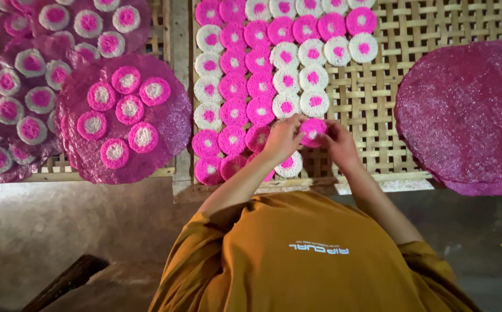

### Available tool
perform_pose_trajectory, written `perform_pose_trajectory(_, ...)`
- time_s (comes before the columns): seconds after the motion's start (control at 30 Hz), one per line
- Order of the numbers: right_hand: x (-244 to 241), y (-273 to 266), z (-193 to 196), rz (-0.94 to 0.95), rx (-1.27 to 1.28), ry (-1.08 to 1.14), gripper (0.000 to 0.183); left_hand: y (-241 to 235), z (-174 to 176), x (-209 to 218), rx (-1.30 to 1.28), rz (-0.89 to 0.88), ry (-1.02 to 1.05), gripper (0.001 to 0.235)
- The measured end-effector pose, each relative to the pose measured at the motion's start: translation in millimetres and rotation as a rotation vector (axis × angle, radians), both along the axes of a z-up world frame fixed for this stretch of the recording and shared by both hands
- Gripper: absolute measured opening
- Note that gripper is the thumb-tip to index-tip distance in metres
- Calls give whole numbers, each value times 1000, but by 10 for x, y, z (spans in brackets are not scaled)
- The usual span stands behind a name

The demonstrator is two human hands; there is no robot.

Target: The person arranges pink and white circular decorative items on a woven bamboo tray. They pick up the circles one by one and place them in rows, occasionally adjusting the position of the circles and the pink glittery base sheet.

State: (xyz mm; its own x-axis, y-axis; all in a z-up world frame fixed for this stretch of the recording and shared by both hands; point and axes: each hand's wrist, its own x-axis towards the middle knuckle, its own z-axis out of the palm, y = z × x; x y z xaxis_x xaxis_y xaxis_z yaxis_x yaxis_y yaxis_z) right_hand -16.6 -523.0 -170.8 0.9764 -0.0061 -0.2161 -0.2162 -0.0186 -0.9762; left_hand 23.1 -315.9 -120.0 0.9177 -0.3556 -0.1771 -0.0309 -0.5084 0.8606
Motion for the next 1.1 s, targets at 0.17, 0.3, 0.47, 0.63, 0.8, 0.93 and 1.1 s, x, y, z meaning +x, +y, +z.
perform_pose_trajectory(0.17,-55,58,-11,-58,-598,-311,42,-62,-20,-11,244,-30,-318,29)
perform_pose_trajectory(0.3,-43,167,153,-90,-778,-380,48,-31,-6,9,205,13,-322,32)
perform_pose_trajectory(0.47,-123,173,393,-111,-864,-521,48,816,92,18,167,299,-398,35)
perform_pose_trajectory(0.63,-299,183,531,-42,-692,-503,44,2602,144,-156,463,902,-430,42)
perform_pose_trajectory(0.8,-261,493,612,48,-580,-491,40,3566,78,-167,957,889,-251,43)
perform_pose_trajectory(0.93,-208,762,748,102,-518,-459,33,3685,238,-126,932,728,-204,31)
perform_pose_trajectory(1.1,-246,1052,769,309,-80,-57,32,3255,646,-286,508,594,-271,30)
